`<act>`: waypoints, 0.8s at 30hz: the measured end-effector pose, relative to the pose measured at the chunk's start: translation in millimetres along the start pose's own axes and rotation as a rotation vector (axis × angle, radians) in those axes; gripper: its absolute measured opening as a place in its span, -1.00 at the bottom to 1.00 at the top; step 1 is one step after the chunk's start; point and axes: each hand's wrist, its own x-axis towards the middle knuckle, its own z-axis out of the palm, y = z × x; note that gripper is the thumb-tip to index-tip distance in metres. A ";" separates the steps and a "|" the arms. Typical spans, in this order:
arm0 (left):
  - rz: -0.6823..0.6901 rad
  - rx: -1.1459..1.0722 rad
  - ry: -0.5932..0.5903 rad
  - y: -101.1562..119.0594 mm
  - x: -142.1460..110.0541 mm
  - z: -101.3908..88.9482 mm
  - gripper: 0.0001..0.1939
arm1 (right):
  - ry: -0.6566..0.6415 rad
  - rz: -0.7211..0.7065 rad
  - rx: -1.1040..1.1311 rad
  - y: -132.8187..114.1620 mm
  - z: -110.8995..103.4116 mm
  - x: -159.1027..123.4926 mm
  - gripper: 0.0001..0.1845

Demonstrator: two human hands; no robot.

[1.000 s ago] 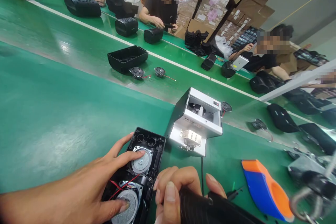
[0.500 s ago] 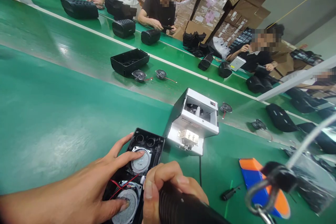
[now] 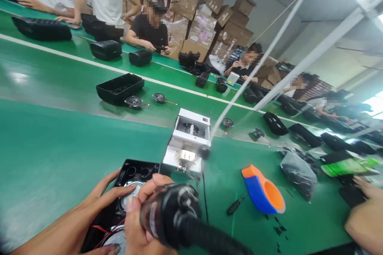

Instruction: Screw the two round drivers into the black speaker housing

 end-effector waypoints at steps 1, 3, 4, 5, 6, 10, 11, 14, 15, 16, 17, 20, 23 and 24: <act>0.015 -0.004 0.049 -7.5 0.8 5.1 0.08 | 0.031 0.015 0.039 -4.3 0.5 6.3 -0.51; 0.039 -0.011 0.109 -17.6 2.9 12.3 0.06 | 0.085 -0.018 0.159 -16.1 -3.0 27.3 -0.52; 0.044 -0.010 0.126 -20.1 4.0 14.0 0.06 | 0.110 -0.070 0.215 -22.3 -7.4 41.3 -0.52; 0.049 -0.005 0.142 -21.2 5.3 14.4 0.04 | 0.138 -0.160 0.246 -27.9 -13.3 56.8 -0.54; 0.056 0.004 0.157 -21.2 6.8 13.6 0.01 | 0.190 -0.250 0.217 -32.0 -20.1 72.6 -0.51; 0.040 0.031 0.231 -14.4 13.5 3.5 -0.15 | 0.265 -0.375 -0.007 -30.0 -43.9 118.7 -0.31; 0.031 0.023 0.243 -11.7 14.7 0.7 -0.17 | 0.252 -0.372 -0.034 -26.0 -47.0 123.2 -0.31; 0.006 -0.005 0.250 -2.0 15.7 -5.1 -0.16 | 0.225 -0.322 -0.060 -14.9 -48.7 123.7 -0.38; 0.001 -0.009 0.247 1.5 15.4 -6.3 -0.16 | 0.217 -0.299 -0.067 -13.0 -47.4 121.9 -0.41; -0.006 -0.011 0.244 4.9 14.8 -7.3 -0.17 | 0.216 -0.278 -0.073 -12.3 -45.6 120.1 -0.43; -0.014 -0.015 0.240 8.1 14.1 -8.3 -0.17 | 0.219 -0.258 -0.078 -12.7 -43.6 118.5 -0.45; -0.035 -0.039 0.209 15.1 12.4 -12.6 -0.18 | 0.234 -0.206 -0.084 -19.1 -37.1 113.9 -0.46; -0.069 -0.058 0.136 18.0 11.7 -19.5 -0.15 | 0.198 -0.087 -0.008 -30.8 -34.2 103.5 -0.40; -0.080 -0.061 0.098 18.8 11.6 -22.0 -0.13 | 0.197 -0.055 0.035 -35.5 -35.8 98.0 -0.36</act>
